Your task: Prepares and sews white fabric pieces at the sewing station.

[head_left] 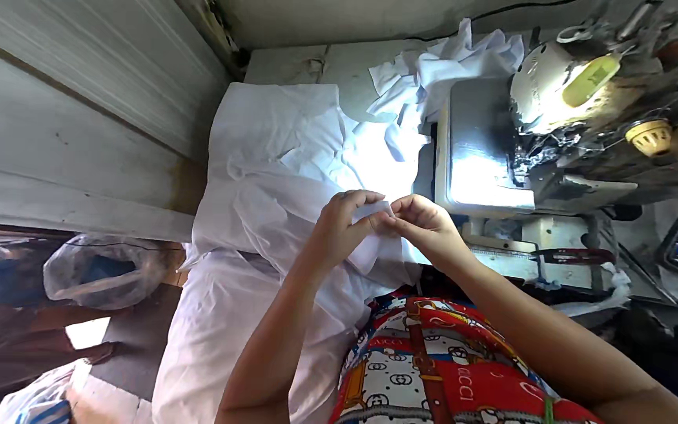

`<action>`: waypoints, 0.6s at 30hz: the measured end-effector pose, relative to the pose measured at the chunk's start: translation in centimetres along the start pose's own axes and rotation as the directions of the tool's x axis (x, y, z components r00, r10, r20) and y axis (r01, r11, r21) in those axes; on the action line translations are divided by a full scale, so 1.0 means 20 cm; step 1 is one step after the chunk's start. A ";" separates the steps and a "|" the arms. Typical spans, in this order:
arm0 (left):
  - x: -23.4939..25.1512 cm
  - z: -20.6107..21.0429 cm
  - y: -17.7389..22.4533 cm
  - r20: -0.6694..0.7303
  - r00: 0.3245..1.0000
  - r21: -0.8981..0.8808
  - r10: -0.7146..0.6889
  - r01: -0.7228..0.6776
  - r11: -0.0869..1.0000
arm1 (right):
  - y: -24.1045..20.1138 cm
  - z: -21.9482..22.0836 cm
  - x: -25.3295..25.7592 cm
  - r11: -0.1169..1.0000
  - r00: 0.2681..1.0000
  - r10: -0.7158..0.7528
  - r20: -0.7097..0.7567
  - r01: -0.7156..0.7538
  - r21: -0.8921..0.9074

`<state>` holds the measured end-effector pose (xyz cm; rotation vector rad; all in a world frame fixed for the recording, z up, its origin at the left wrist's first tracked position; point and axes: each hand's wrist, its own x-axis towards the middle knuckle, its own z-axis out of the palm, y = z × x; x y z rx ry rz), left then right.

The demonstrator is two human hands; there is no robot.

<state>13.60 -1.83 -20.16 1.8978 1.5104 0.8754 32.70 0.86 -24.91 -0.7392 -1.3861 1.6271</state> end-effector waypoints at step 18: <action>0.02 -0.12 0.10 -0.050 0.998 0.118 -0.049 0.055 0.992 | 0.07 -0.07 -0.17 0.963 0.989 0.040 0.145 0.001 -0.270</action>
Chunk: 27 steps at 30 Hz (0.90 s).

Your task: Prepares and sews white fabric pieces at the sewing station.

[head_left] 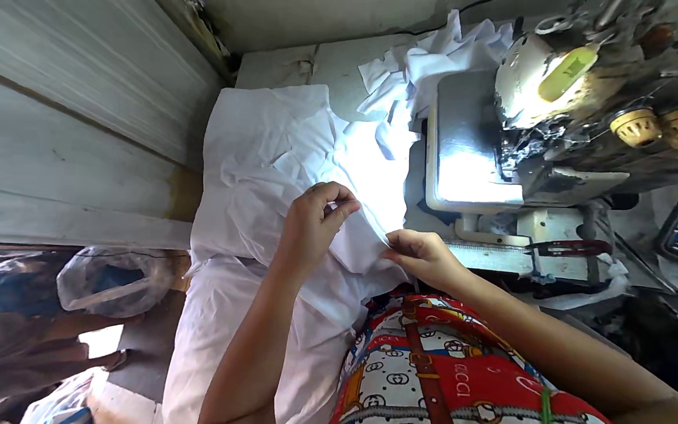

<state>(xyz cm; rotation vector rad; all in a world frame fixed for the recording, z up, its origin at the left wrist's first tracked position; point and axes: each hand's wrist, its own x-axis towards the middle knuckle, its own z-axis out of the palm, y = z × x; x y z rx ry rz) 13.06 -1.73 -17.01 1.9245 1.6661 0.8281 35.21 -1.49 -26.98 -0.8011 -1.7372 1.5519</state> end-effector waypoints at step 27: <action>0.21 0.71 0.30 0.170 0.915 0.359 0.365 -0.402 0.842 | 0.03 -0.36 -0.54 0.964 0.932 0.227 -0.282 -0.174 0.200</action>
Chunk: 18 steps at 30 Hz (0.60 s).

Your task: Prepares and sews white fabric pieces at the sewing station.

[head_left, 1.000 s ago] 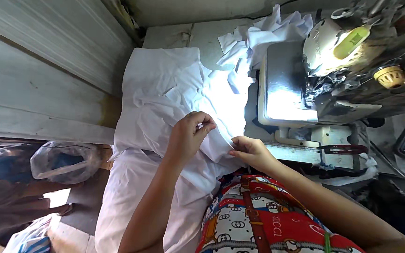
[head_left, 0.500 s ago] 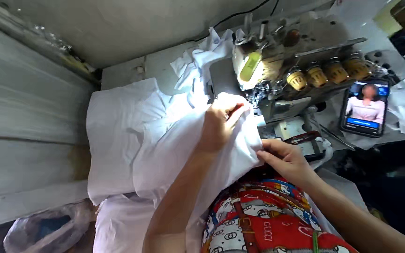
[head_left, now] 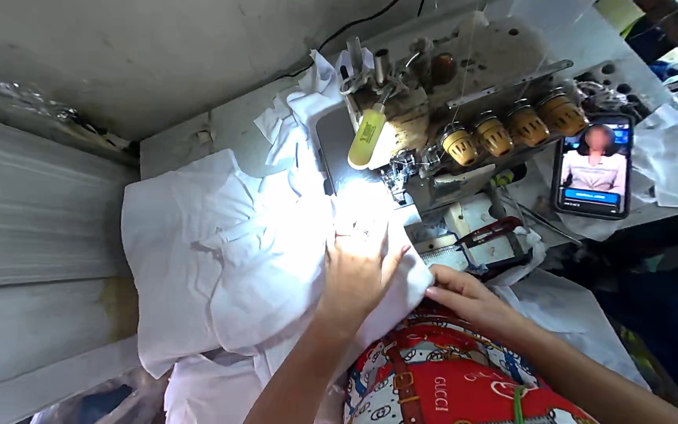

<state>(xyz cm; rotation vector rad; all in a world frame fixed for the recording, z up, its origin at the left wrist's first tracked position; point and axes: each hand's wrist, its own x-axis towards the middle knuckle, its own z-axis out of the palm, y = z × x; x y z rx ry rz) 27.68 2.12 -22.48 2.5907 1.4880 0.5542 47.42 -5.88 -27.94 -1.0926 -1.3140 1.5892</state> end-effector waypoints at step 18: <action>0.44 -0.02 -0.27 0.203 0.972 -0.237 -0.122 0.169 0.957 | -0.11 0.05 0.23 0.992 0.984 -0.073 -0.161 0.089 0.093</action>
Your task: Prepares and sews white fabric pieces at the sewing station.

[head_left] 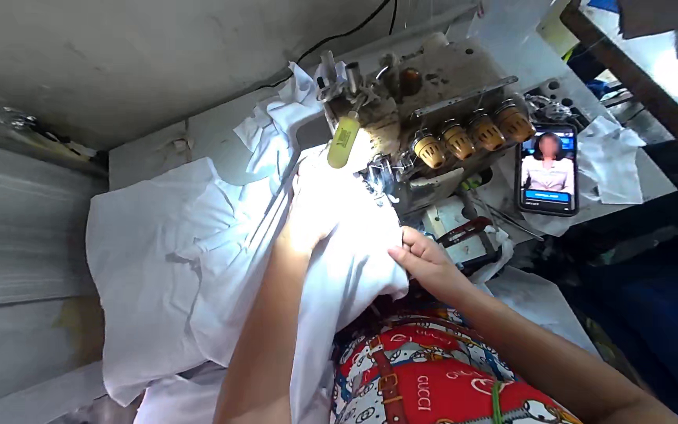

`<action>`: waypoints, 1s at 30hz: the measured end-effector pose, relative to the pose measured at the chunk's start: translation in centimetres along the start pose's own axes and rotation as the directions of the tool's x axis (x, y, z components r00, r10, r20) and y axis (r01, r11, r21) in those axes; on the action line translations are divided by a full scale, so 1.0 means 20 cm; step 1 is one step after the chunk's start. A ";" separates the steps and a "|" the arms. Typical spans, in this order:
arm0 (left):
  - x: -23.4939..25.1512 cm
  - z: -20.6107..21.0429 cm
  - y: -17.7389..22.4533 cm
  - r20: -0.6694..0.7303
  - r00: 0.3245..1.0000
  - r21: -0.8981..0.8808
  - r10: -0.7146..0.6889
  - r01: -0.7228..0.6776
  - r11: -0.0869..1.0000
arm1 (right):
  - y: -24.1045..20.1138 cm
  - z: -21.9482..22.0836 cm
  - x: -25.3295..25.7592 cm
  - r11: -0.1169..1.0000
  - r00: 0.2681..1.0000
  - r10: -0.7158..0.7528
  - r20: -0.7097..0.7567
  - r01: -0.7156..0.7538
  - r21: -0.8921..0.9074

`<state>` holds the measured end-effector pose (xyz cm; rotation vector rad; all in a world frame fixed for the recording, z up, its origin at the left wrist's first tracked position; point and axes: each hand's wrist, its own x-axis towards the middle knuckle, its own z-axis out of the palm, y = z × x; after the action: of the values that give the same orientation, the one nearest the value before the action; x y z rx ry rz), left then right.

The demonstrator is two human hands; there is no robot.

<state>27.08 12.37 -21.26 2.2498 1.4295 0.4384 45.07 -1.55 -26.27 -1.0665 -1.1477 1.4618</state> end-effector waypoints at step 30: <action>-1.13 0.46 0.27 0.109 0.979 -0.932 -0.173 0.162 0.325 | 0.10 0.05 -0.64 0.998 0.988 -0.004 0.156 -0.007 0.068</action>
<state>26.33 -11.90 -27.06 1.0945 0.9395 0.9198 45.79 -14.46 -27.08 -0.9186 -1.1965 1.5968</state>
